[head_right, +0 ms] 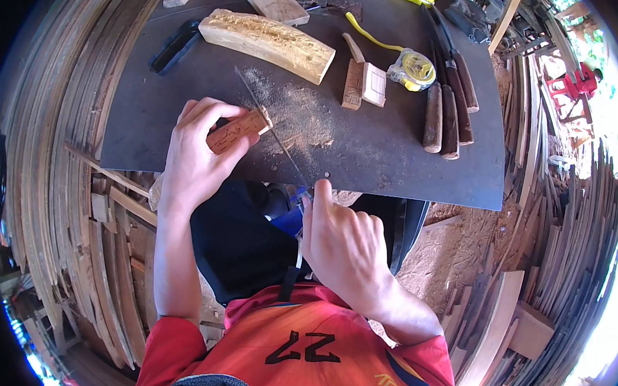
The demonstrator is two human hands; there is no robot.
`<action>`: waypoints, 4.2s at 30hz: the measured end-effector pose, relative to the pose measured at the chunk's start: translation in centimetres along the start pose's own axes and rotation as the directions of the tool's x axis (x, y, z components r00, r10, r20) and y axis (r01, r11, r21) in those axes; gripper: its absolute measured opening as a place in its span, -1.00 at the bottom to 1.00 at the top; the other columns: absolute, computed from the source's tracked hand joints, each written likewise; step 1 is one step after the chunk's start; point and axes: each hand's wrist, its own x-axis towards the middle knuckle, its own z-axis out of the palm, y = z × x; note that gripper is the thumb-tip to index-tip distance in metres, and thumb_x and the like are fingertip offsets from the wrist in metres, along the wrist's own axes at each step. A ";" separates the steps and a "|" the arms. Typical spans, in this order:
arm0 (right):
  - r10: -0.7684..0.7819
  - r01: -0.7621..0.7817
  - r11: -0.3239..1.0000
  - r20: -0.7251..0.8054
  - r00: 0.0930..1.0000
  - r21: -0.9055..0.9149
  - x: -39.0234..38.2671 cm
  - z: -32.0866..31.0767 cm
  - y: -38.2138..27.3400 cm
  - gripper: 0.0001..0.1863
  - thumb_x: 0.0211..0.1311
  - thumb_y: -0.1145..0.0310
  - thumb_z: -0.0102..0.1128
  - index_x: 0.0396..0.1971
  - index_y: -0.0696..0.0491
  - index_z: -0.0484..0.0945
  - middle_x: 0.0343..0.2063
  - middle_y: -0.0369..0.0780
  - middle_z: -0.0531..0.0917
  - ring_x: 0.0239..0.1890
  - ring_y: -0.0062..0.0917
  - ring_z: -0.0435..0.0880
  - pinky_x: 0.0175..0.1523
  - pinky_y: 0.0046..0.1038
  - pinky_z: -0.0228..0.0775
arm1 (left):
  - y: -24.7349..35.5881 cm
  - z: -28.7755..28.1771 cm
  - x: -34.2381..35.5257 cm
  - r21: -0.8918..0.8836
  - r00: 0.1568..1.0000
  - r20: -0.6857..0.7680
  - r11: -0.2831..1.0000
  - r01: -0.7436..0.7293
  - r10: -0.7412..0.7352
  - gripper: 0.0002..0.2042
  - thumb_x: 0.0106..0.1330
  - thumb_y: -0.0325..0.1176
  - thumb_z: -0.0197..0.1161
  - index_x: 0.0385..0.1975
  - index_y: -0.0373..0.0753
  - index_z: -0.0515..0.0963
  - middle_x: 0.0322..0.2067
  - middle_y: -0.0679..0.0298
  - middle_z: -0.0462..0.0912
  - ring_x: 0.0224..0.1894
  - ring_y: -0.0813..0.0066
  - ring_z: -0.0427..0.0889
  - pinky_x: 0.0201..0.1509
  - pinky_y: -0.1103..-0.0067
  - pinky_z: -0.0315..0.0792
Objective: Shaping a small piece of wood using a hand file at a workbench.
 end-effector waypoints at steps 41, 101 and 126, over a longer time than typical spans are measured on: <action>0.086 -0.086 0.996 -0.001 0.996 -0.020 2.1 1.0 -1.8 -0.78 0.56 0.30 0.19 -0.31 0.07 0.45 -0.81 -0.19 0.57 -0.73 -0.28 0.69 -0.61 -0.27 0.51 | 0.3 -0.1 0.1 0.018 0.998 0.008 0.998 -0.061 0.061 -0.71 0.22 -0.49 0.54 -0.07 -0.29 0.70 -0.10 0.14 0.75 0.00 0.10 0.73 0.04 0.29 0.59; 0.179 -0.180 0.984 0.104 0.978 0.009 2.6 0.6 -1.8 -0.76 0.58 0.29 0.22 -0.05 0.18 0.53 -0.75 -0.05 0.54 -0.66 -0.02 0.64 -0.48 -0.03 0.46 | 0.2 0.3 -0.1 0.038 0.997 -0.027 0.997 -0.074 0.075 -0.74 0.19 -0.48 0.58 -0.14 -0.29 0.70 -0.11 0.15 0.78 -0.06 0.10 0.73 0.06 0.30 0.62; 0.072 -0.075 0.996 0.062 0.995 0.042 2.5 0.2 -0.8 -0.77 0.57 0.33 0.19 -0.22 0.19 0.47 -0.76 -0.10 0.58 -0.70 -0.12 0.66 -0.56 -0.15 0.50 | 0.0 0.2 0.0 0.045 0.995 -0.015 0.994 -0.095 0.096 -0.75 0.21 -0.50 0.56 -0.13 -0.30 0.71 -0.09 0.14 0.79 0.00 0.11 0.75 0.09 0.31 0.62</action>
